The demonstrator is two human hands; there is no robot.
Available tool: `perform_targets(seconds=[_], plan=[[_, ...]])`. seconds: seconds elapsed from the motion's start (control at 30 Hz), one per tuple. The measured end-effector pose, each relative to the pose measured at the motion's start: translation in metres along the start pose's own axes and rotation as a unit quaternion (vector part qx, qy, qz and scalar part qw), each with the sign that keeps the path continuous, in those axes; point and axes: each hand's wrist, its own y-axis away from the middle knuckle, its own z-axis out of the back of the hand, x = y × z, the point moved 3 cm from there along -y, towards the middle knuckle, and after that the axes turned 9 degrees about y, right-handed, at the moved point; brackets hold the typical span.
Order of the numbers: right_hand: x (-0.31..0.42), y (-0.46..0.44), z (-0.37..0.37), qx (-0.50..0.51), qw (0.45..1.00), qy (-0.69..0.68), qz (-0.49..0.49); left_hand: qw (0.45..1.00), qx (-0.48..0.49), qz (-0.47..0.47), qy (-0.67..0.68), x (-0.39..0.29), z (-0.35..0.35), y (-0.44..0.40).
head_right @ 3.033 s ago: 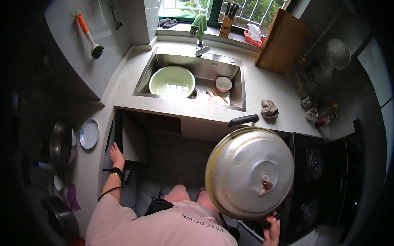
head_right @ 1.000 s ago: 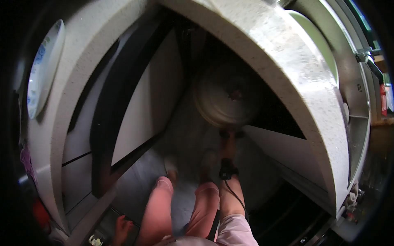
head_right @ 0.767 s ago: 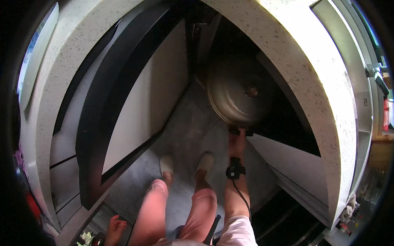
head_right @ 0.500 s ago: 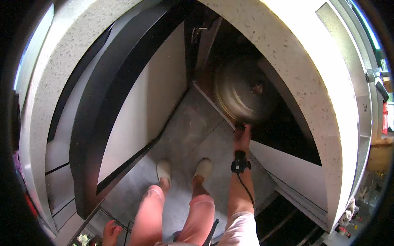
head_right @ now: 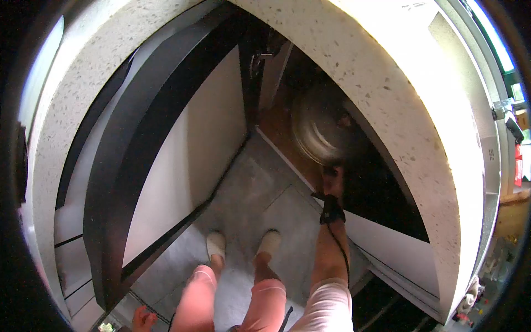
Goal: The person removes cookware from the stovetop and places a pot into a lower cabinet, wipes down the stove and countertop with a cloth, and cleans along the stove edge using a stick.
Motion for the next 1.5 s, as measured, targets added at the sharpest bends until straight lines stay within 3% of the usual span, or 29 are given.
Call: perform_targets(seconds=[0.1,0.2,0.3,0.4,0.43,0.5,0.57,0.67,0.77,0.87,0.97,1.03,1.07,1.13,1.23,1.33,1.4,1.43,1.5], plan=[[0.011,-0.004,0.005,-0.017,0.999,0.016,-0.046,0.999,0.02,0.024,0.034,0.024,-0.001,-0.001],[0.023,0.005,-0.005,-0.005,0.999,-0.02,-0.025,0.998,0.053,-0.02,0.009,0.016,0.005,-0.002],[0.031,0.028,-0.021,-0.063,0.983,-0.107,-0.134,0.973,-0.002,0.07,0.219,-0.014,0.002,-0.002],[0.026,0.068,-0.021,-0.076,0.986,0.134,-0.066,0.979,-0.009,-0.021,0.204,-0.11,0.016,-0.005],[0.017,0.083,-0.014,-0.035,0.981,0.187,-0.048,0.983,-0.015,-0.05,0.176,-0.119,0.022,-0.006],[0.006,0.128,-0.011,-0.015,0.975,0.212,-0.07,0.986,-0.028,-0.109,0.124,-0.138,0.032,-0.011],[0.001,0.193,-0.024,-0.042,0.965,0.232,-0.118,0.959,-0.12,-0.209,0.149,-0.228,0.044,-0.008],[0.024,0.31,-0.032,-0.006,0.947,0.298,-0.117,0.922,-0.086,-0.307,0.219,-0.276,0.053,-0.009],[0.05,0.4,-0.018,-0.081,0.917,0.357,-0.157,0.925,-0.032,-0.327,0.193,-0.304,0.055,-0.005],[0.084,0.485,0.01,-0.146,0.856,0.462,-0.179,0.917,0.049,-0.261,0.297,-0.285,0.04,-0.011],[0.121,0.569,0.026,-0.225,0.797,0.529,-0.186,0.925,0.138,-0.31,0.172,-0.279,0.024,-0.005],[0.13,0.628,0.043,-0.276,0.773,0.544,-0.172,0.951,0.133,-0.276,-0.04,-0.304,0.011,0.019],[0.138,0.653,0.045,-0.308,0.767,0.53,-0.192,0.932,0.113,-0.285,-0.19,-0.306,-0.005,0.012],[0.135,0.706,0.058,-0.343,0.756,0.52,-0.201,0.873,0.094,-0.316,-0.359,-0.343,-0.028,0.03],[0.125,0.769,0.07,-0.386,0.718,0.533,-0.227,0.818,0.185,-0.379,-0.391,-0.394,-0.07,0.042],[0.119,0.816,0.079,-0.398,0.719,0.511,-0.252,0.789,0.201,-0.516,-0.265,-0.44,-0.127,0.049],[0.113,0.835,0.09,-0.42,0.725,0.471,-0.277,0.864,0.301,-0.388,-0.115,-0.469,-0.182,0.02],[0.109,0.845,0.099,-0.425,0.728,0.454,-0.288,0.871,0.351,-0.343,-0.037,-0.485,-0.196,0.028],[0.098,0.862,0.114,-0.44,0.73,0.428,-0.301,0.879,0.363,-0.307,-0.031,-0.514,-0.22,0.023]])
